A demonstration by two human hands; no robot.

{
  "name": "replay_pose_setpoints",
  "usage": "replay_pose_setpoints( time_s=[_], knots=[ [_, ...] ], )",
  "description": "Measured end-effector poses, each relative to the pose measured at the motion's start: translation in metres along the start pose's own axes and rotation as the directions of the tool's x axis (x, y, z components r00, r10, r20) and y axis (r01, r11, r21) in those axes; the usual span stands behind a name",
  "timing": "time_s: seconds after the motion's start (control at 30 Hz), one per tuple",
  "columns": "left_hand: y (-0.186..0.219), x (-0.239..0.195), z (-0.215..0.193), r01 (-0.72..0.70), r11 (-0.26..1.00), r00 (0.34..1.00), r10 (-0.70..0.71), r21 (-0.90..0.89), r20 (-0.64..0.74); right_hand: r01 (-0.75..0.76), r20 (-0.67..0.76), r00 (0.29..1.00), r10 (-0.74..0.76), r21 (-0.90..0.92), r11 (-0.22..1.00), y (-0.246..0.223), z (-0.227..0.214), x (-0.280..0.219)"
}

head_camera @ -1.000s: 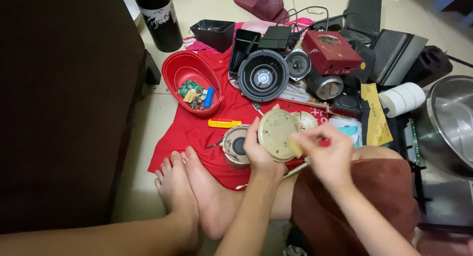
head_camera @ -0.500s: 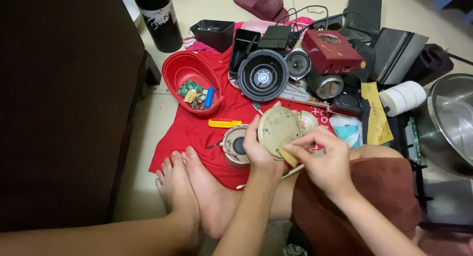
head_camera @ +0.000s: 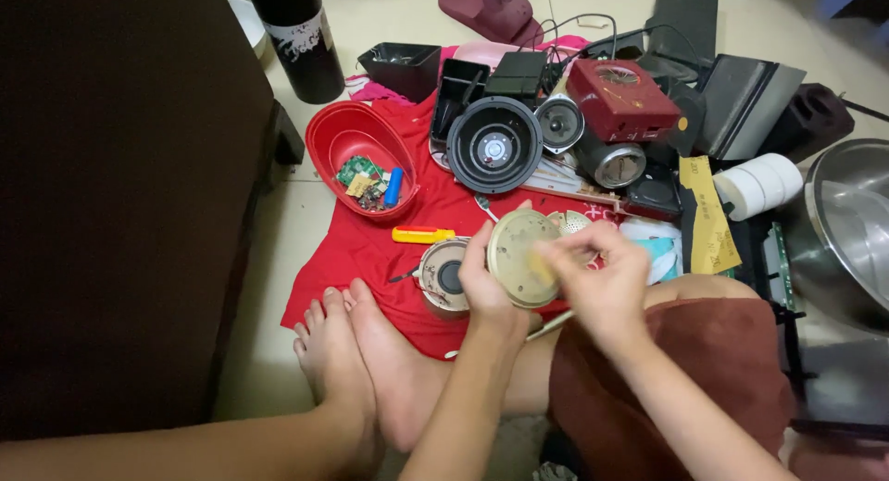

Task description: The person sits on the floor and cleans a circular speaker component using a small yellow sponge. They wipe the surface of the component, turn it over to clean the other side, and continue scrubbing with the sponge. The person also briefly handles a toothbrush and a screwdriver lying nearby.

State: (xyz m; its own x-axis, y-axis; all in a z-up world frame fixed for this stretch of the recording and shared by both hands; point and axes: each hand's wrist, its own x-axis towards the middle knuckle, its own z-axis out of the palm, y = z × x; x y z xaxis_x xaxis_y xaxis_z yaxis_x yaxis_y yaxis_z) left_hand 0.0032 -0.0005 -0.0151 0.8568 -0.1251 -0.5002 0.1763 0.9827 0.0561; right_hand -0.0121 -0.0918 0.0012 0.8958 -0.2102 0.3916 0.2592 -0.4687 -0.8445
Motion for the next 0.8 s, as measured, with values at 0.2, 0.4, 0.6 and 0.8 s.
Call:
replay_pose_setpoints(
  time_s=[0.2, 0.4, 0.6, 0.8],
  knots=[
    [-0.004, -0.005, 0.008, 0.002, 1.0, 1.0, -0.002, 0.016, 0.008, -0.073, -0.063, 0.996, 0.07, -0.039, 0.997, 0.014, -0.007, 0.013],
    [-0.005, 0.004, -0.004, 0.019, 1.0, 0.999, -0.019, -0.011, 0.031, 0.012, 0.074, 0.997, -0.005, -0.093, 0.996, 0.004, -0.002, 0.002],
    [-0.006, 0.004, -0.005, 0.048, 0.997, 0.988, -0.056, 0.058, 0.141, -0.077, -0.089, 0.993, 0.071, -0.064, 0.995, -0.013, -0.009, 0.016],
    [-0.012, 0.003, -0.004, 0.057, 0.997, 0.988, -0.063, 0.052, 0.141, -0.097, -0.08, 0.992, 0.093, -0.04, 0.994, 0.007, -0.014, 0.014]
  ],
)
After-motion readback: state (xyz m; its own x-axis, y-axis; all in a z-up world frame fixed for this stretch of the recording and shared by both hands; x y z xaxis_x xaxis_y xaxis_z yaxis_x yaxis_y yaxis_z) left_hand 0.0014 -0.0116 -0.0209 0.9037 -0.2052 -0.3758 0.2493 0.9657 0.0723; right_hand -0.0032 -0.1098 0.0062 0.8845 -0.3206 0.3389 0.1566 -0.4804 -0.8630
